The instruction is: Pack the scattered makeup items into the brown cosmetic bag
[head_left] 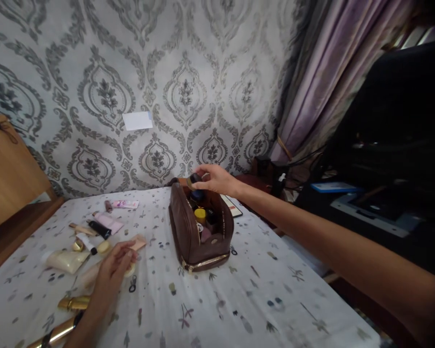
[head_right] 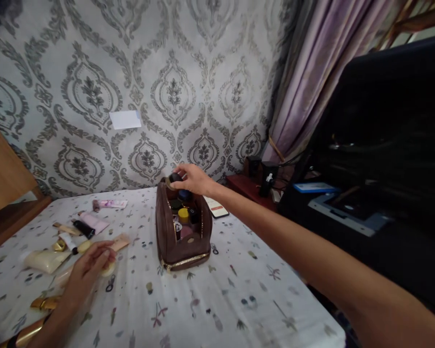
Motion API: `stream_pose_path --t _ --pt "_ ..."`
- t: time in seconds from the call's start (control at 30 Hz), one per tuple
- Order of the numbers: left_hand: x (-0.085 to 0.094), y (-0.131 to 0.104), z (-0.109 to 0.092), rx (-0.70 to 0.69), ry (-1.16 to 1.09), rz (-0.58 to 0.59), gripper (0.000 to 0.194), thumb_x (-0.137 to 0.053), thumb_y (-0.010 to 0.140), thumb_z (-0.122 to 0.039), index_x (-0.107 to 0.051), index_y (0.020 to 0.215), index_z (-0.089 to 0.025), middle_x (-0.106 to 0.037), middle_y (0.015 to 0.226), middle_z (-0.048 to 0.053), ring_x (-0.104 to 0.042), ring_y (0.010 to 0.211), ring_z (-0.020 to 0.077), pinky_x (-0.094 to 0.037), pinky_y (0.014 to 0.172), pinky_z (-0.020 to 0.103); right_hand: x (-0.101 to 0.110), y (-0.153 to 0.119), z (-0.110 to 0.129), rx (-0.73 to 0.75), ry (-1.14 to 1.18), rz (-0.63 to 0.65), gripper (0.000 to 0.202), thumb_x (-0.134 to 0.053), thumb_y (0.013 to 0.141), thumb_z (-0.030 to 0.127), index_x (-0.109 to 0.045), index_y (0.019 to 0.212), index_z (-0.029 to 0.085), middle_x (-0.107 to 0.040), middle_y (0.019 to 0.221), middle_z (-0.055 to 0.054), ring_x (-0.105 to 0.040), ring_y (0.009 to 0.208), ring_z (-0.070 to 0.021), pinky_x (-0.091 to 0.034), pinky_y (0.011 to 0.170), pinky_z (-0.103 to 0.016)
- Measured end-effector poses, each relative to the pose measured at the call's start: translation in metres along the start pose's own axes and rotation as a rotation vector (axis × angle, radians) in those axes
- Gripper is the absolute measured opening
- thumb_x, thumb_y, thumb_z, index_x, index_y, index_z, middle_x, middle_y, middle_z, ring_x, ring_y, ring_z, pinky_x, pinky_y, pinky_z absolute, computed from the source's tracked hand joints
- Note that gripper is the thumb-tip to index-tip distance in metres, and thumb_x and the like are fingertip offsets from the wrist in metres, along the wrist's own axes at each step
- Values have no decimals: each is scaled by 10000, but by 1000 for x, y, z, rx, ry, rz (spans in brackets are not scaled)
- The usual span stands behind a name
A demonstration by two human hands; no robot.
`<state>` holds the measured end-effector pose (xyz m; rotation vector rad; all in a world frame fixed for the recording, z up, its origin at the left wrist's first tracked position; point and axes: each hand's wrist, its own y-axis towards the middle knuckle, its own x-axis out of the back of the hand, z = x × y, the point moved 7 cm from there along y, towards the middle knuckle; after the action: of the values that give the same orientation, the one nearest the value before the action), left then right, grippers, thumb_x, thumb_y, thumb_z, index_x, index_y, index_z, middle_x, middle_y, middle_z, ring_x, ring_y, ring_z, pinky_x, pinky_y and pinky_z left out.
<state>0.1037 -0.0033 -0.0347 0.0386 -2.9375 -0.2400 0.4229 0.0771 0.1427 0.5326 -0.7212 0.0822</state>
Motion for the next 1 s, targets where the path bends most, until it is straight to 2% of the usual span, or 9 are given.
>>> stream_pose_path --t 0.13,0.27,0.47,0.7,1.0 --pt "-1 -1 3 -11 24 0 427 -696 731 -541 -646 1002 -215 -711 803 39 -682 762 234 -536 645 303 -6 9 -21 55 -455 130 301 -789 688 220 -694 970 174 -683 866 -23 -615 781 -169 -444 687 -253" --pt "-2 -3 1 -42 65 -19 393 -658 770 -539 -660 1003 -223 -712 815 33 -680 784 231 -537 686 301 -25 7 -21 188 -624 288 293 -814 660 174 -709 932 195 -701 886 -42 -621 832 -207 -421 727 -271" --pt "-4 -4 -4 -64 134 8 397 -624 776 -561 -675 985 -227 -704 799 42 -667 801 247 -535 734 329 -52 11 -31 283 -996 456 278 -839 647 204 -707 891 183 -716 882 -82 -610 943 -255 -392 845 -335" --pt "-6 -2 -6 -79 195 40 408 -619 759 -576 -687 962 -228 -703 805 55 -671 798 266 -534 700 339 -66 15 -45 254 -1040 495 214 -814 612 106 -704 779 181 -745 895 -76 -628 970 -250 -361 937 -388" --pt "-9 -2 6 -113 282 113 385 -534 865 -526 -654 1056 -213 -722 937 58 -694 877 244 -560 731 316 -67 9 -52 164 -1084 617 215 -732 744 157 -728 959 159 -742 1013 -125 -645 1004 -269 -388 898 -392"
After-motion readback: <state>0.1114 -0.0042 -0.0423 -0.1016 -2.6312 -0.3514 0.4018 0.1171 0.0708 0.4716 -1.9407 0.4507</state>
